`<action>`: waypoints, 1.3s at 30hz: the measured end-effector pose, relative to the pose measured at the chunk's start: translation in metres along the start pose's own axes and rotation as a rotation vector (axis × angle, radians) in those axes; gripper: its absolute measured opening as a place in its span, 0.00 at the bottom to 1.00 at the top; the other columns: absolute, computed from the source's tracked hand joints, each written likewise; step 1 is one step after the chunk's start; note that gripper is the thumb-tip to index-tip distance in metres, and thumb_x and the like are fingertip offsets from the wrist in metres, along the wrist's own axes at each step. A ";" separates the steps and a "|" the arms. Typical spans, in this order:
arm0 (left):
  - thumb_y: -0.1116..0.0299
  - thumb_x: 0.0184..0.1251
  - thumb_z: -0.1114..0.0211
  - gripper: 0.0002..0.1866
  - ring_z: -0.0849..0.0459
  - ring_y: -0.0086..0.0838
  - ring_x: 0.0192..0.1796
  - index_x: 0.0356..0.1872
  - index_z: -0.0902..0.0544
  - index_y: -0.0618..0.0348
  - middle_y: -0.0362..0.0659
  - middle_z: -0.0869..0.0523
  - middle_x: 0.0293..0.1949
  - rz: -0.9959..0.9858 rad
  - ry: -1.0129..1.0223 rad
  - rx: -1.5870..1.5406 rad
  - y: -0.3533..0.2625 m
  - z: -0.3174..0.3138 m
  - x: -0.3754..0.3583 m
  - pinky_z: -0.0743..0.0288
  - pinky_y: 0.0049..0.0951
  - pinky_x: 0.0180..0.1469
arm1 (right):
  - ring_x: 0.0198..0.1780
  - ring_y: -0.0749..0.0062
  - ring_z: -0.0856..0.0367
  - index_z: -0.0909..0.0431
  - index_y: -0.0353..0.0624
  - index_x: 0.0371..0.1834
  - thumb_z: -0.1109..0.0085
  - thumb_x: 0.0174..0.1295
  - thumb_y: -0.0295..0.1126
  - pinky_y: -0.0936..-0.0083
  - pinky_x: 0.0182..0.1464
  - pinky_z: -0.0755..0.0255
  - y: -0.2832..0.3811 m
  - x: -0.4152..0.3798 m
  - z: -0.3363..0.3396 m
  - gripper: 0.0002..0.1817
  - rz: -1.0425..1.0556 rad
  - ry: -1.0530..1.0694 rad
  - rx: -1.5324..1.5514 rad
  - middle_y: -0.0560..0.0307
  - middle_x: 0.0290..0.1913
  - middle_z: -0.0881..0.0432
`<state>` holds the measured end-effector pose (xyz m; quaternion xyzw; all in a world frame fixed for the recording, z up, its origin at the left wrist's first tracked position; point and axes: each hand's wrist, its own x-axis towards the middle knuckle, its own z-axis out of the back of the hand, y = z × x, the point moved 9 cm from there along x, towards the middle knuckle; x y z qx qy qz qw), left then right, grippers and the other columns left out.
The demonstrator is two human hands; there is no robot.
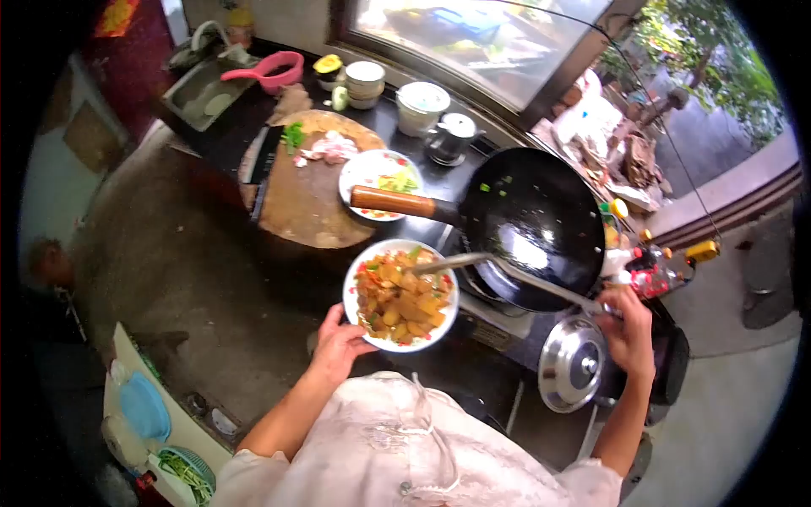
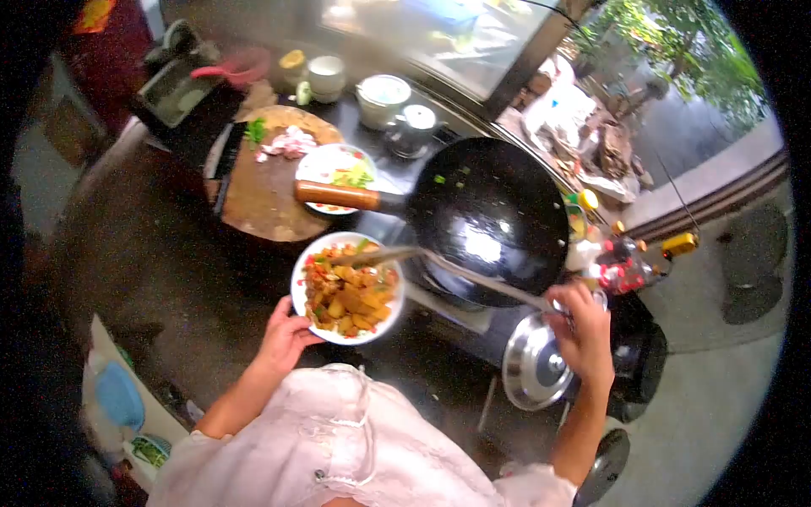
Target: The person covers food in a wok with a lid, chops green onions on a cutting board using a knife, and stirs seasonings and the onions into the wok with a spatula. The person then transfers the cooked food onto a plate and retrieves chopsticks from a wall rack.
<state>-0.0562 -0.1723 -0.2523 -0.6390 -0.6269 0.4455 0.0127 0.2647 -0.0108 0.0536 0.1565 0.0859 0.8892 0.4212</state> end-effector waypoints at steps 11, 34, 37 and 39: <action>0.83 0.61 0.48 0.26 0.17 0.54 0.53 0.62 0.35 0.57 0.58 0.23 0.56 -0.012 -0.012 -0.080 -0.082 0.104 0.006 0.18 0.59 0.53 | 0.35 0.79 0.25 0.22 0.36 0.47 0.34 0.58 0.21 0.80 0.40 0.29 0.089 -0.046 -0.181 0.14 -0.393 0.082 0.605 0.63 0.34 0.21; 0.93 0.58 0.51 0.35 0.23 0.52 0.63 0.68 0.40 0.57 0.57 0.29 0.64 -0.045 -0.287 -0.144 -0.174 0.148 0.169 0.21 0.55 0.60 | 0.27 0.75 0.22 0.26 0.39 0.50 0.41 0.64 0.22 0.77 0.24 0.27 0.208 0.100 -0.375 0.12 -0.851 0.208 1.325 0.59 0.36 0.20; 0.84 0.62 0.42 0.27 0.18 0.53 0.55 0.62 0.38 0.60 0.58 0.27 0.56 -0.079 -0.324 -0.023 -0.174 0.152 0.147 0.17 0.52 0.55 | 0.26 0.74 0.22 0.27 0.39 0.51 0.41 0.63 0.22 0.76 0.24 0.26 0.214 0.117 -0.386 0.13 -0.868 0.235 1.385 0.58 0.37 0.19; 0.75 0.66 0.37 0.17 0.12 0.46 0.35 0.49 0.36 0.59 0.52 0.23 0.42 0.035 -0.257 0.053 -0.167 0.152 0.122 0.12 0.47 0.38 | 0.26 0.73 0.21 0.28 0.39 0.52 0.40 0.63 0.22 0.75 0.24 0.25 0.231 0.134 -0.386 0.15 -0.868 0.232 1.444 0.56 0.37 0.19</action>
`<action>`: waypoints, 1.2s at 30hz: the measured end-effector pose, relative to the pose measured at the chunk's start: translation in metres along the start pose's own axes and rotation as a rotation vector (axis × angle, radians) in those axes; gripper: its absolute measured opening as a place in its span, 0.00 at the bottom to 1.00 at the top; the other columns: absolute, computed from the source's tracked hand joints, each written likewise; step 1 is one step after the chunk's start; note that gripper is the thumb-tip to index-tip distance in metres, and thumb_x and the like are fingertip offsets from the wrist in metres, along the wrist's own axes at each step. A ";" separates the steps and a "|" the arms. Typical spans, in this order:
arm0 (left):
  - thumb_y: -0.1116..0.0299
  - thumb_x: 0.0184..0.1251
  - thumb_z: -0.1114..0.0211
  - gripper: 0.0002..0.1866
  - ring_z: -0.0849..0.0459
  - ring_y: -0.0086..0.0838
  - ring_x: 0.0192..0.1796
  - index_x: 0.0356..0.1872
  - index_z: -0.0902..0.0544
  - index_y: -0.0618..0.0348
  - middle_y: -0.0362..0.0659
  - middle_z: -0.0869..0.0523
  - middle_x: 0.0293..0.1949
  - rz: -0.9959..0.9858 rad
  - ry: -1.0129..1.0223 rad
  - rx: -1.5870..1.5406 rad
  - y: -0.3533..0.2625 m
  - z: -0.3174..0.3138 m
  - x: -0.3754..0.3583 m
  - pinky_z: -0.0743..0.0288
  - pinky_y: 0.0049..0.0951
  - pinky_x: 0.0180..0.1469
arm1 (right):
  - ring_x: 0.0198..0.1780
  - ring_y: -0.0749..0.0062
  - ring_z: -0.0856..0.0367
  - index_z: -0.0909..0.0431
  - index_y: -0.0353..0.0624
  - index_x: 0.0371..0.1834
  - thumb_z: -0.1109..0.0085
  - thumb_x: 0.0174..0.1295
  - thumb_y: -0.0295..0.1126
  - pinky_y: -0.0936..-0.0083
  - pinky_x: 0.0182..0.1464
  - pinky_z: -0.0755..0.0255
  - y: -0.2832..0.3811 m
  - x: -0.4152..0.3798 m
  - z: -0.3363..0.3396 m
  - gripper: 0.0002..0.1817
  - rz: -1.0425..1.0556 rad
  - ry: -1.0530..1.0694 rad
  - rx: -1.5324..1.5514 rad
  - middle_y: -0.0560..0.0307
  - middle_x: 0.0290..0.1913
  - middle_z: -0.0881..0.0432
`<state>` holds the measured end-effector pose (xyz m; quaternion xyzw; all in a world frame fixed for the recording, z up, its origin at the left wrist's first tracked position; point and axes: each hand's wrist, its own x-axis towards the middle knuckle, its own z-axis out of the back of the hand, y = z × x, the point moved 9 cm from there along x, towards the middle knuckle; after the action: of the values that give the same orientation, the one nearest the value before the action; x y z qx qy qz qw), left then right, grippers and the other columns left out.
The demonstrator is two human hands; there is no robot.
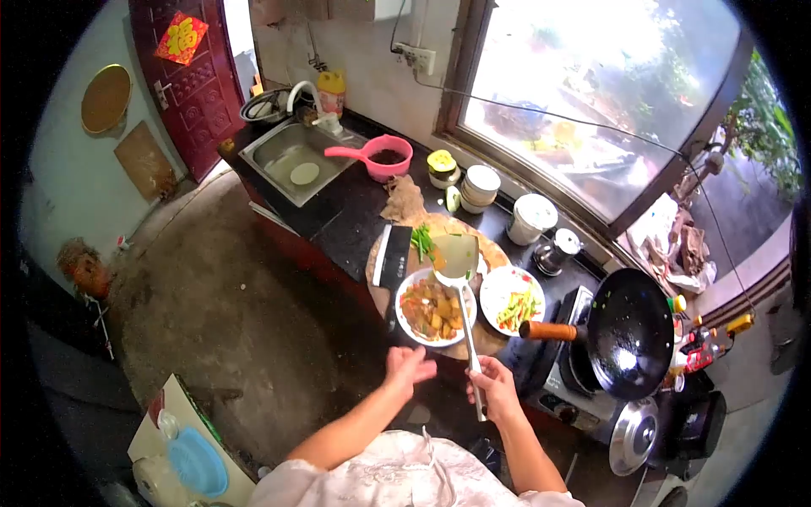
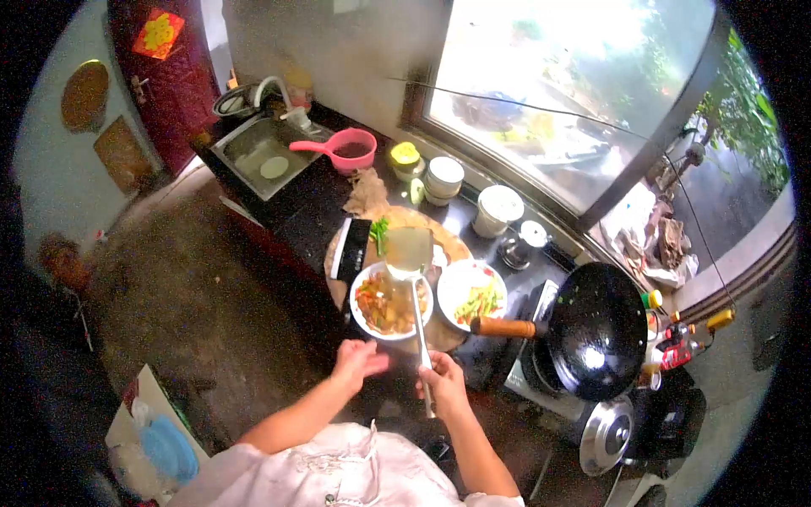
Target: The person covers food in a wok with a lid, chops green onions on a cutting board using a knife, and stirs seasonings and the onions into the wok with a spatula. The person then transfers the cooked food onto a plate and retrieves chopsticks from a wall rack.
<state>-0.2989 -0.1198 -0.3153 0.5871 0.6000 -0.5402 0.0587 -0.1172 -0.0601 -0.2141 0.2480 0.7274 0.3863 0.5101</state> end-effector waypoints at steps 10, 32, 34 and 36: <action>0.62 0.75 0.41 0.12 0.15 0.26 0.32 0.49 0.29 0.57 0.42 0.19 0.38 -0.127 0.476 0.259 -0.134 0.025 -0.052 0.16 0.28 0.34 | 0.36 0.74 0.20 0.28 0.39 0.54 0.38 0.61 0.22 0.77 0.36 0.24 0.028 0.068 -0.209 0.18 0.103 0.217 0.248 0.55 0.40 0.19; 0.70 0.77 0.52 0.16 0.32 0.26 0.13 0.59 0.27 0.66 0.40 0.30 0.20 -0.401 0.079 -0.131 -0.623 0.433 0.056 0.38 0.30 0.14 | 0.32 0.77 0.21 0.20 0.40 0.41 0.47 0.74 0.40 0.78 0.37 0.26 0.107 0.341 -0.803 0.14 0.261 0.706 -0.288 0.63 0.33 0.19; 0.63 0.80 0.52 0.19 0.25 0.26 0.14 0.62 0.25 0.63 0.42 0.20 0.24 -0.543 0.203 -0.110 -0.674 0.432 0.062 0.30 0.26 0.15 | 0.30 0.81 0.25 0.20 0.41 0.42 0.49 0.75 0.40 0.82 0.33 0.31 0.163 0.364 -0.847 0.14 0.344 0.681 -0.302 0.65 0.31 0.20; 0.65 0.80 0.52 0.17 0.26 0.24 0.14 0.59 0.24 0.63 0.41 0.21 0.22 -0.489 0.250 -0.166 -0.710 0.442 0.085 0.31 0.26 0.15 | 0.31 0.81 0.25 0.20 0.41 0.43 0.50 0.75 0.40 0.82 0.32 0.31 0.208 0.399 -0.886 0.14 0.420 0.689 -0.259 0.65 0.32 0.20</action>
<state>-1.1186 -0.1886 -0.1446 0.4803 0.7685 -0.4108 -0.0999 -1.0932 0.0874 -0.1038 0.1808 0.7346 0.6304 0.1742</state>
